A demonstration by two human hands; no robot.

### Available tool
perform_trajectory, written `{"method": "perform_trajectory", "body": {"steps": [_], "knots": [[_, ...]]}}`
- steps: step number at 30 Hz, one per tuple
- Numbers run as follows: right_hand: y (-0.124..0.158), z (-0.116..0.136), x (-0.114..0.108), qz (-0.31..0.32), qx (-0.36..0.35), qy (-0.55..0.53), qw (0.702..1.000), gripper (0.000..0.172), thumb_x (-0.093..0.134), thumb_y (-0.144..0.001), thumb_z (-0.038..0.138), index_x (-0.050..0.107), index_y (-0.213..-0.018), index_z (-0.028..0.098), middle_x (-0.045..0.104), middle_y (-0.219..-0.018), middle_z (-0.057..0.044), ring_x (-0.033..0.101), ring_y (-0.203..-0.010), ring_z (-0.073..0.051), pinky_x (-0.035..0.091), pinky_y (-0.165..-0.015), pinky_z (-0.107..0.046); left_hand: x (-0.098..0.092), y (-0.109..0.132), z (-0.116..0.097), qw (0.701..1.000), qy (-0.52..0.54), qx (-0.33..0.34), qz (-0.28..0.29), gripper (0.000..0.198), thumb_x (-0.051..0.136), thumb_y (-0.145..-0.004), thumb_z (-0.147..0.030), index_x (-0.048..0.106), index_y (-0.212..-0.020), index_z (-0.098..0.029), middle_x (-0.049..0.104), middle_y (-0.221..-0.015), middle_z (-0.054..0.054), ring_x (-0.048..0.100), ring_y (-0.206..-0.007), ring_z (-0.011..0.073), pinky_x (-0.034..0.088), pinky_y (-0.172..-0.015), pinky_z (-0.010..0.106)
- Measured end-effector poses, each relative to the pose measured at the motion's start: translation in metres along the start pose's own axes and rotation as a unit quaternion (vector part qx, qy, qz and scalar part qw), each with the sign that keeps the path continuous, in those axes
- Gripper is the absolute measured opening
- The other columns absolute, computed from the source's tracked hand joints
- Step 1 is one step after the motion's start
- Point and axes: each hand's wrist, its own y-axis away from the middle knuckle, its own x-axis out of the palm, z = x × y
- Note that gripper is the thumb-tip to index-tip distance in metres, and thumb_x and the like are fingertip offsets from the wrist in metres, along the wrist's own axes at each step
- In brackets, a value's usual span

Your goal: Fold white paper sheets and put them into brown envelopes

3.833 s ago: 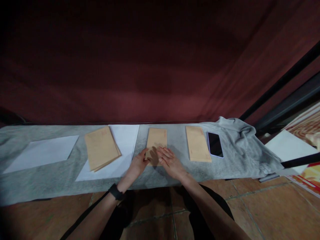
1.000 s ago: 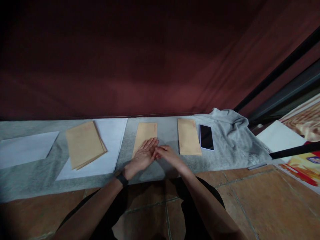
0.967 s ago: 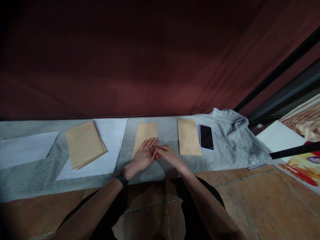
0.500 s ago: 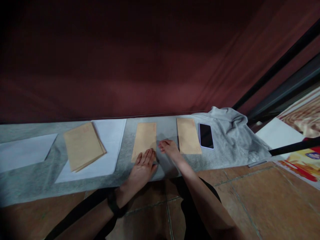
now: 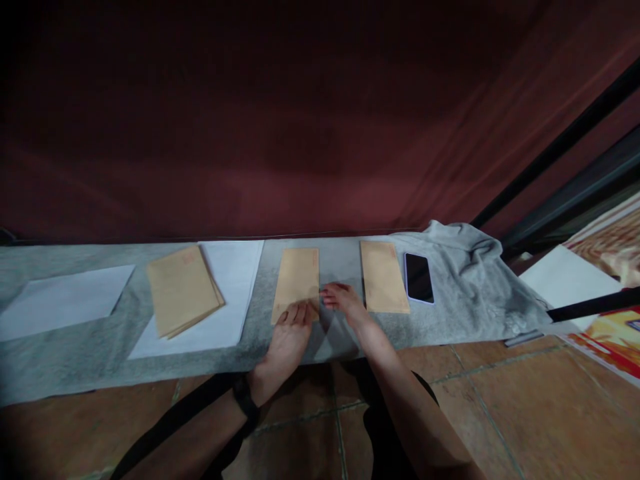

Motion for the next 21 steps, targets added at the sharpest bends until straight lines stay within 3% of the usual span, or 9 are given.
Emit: {"method": "perform_trajectory", "body": {"steps": [3,5,8,10,12,14,17,19,21], "knots": [[-0.005,-0.003,0.011,-0.009,-0.017,0.005,1.000,0.038,0.074,-0.075,0.050,0.074,-0.096,0.018,0.078,-0.093,-0.008,0.068,-0.075,-0.017,0.054,-0.065,-0.027,-0.011,-0.007,0.010,0.999,0.028,-0.013,0.011,0.027,0.050,-0.094,-0.006,0.069,-0.112,-0.012,0.071,-0.110,0.016,0.064,-0.107,0.0291,0.055,-0.088,0.041],[-0.008,-0.003,0.018,-0.027,-0.045,0.012,0.999,0.040,0.073,-0.074,0.049,0.073,-0.101,0.020,0.077,-0.096,-0.006,0.068,-0.078,-0.017,0.054,-0.065,-0.027,-0.021,-0.011,0.021,0.998,0.053,-0.032,-0.011,0.023,0.049,-0.095,-0.007,0.068,-0.105,-0.015,0.071,-0.102,0.013,0.065,-0.103,0.0278,0.055,-0.081,0.038],[-0.011,0.002,0.020,-0.082,-0.109,0.002,0.991,0.045,0.070,-0.076,0.051,0.070,-0.112,0.023,0.074,-0.110,-0.005,0.068,-0.086,-0.019,0.055,-0.069,-0.029,-0.038,-0.016,0.043,0.984,0.109,-0.098,-0.106,0.019,0.046,-0.099,-0.014,0.065,-0.097,-0.018,0.069,-0.095,0.010,0.065,-0.096,0.0256,0.052,-0.072,0.033],[-0.010,0.006,0.019,-0.103,-0.143,-0.030,0.984,0.049,0.070,-0.078,0.052,0.067,-0.118,0.025,0.070,-0.123,-0.005,0.068,-0.093,-0.020,0.056,-0.075,-0.031,-0.046,-0.017,0.058,0.952,0.194,-0.154,-0.182,0.017,0.047,-0.100,-0.022,0.061,-0.090,-0.020,0.067,-0.088,0.008,0.065,-0.087,0.0226,0.050,-0.069,0.030],[-0.008,0.009,0.018,-0.082,-0.141,-0.060,0.985,0.050,0.072,-0.078,0.052,0.066,-0.120,0.025,0.069,-0.127,-0.006,0.068,-0.097,-0.020,0.057,-0.081,-0.033,-0.050,-0.019,0.069,0.885,0.342,-0.208,-0.238,0.019,0.052,-0.099,-0.031,0.056,-0.082,-0.022,0.062,-0.077,0.002,0.063,-0.073,0.0177,0.049,-0.065,0.027],[-0.004,0.010,0.021,-0.027,-0.102,-0.077,0.991,0.049,0.075,-0.077,0.052,0.067,-0.117,0.024,0.072,-0.120,-0.007,0.070,-0.097,-0.020,0.057,-0.084,-0.033,-0.047,-0.020,0.073,0.775,0.516,-0.259,-0.259,0.023,0.059,-0.094,-0.040,0.053,-0.080,-0.023,0.061,-0.073,-0.002,0.060,-0.063,0.0142,0.051,-0.060,0.025],[0.001,0.007,0.031,0.077,-0.033,-0.084,0.993,0.048,0.073,-0.080,0.057,0.070,-0.112,0.021,0.076,-0.107,-0.008,0.072,-0.092,-0.020,0.058,-0.081,-0.032,-0.035,-0.022,0.065,0.598,0.700,-0.311,-0.236,0.030,0.073,-0.081,-0.045,0.056,-0.085,-0.021,0.066,-0.081,-0.001,0.064,-0.067,0.0144,0.058,-0.061,0.028],[0.003,0.005,0.036,0.124,-0.012,-0.077,0.989,0.050,0.069,-0.082,0.062,0.071,-0.111,0.021,0.077,-0.104,-0.008,0.072,-0.088,-0.020,0.059,-0.075,-0.032,-0.025,-0.021,0.055,0.523,0.758,-0.332,-0.206,0.036,0.080,-0.072,-0.042,0.060,-0.089,-0.019,0.070,-0.086,0.001,0.067,-0.071,0.0157,0.061,-0.066,0.033],[0.005,0.003,0.037,0.118,-0.012,-0.067,0.991,0.049,0.072,-0.080,0.059,0.072,-0.111,0.021,0.077,-0.106,-0.008,0.072,-0.086,-0.021,0.059,-0.069,-0.031,-0.014,-0.017,0.045,0.480,0.785,-0.351,-0.174,0.040,0.084,-0.067,-0.038,0.062,-0.093,-0.017,0.073,-0.091,0.004,0.069,-0.073,0.0167,0.062,-0.069,0.034]]}}
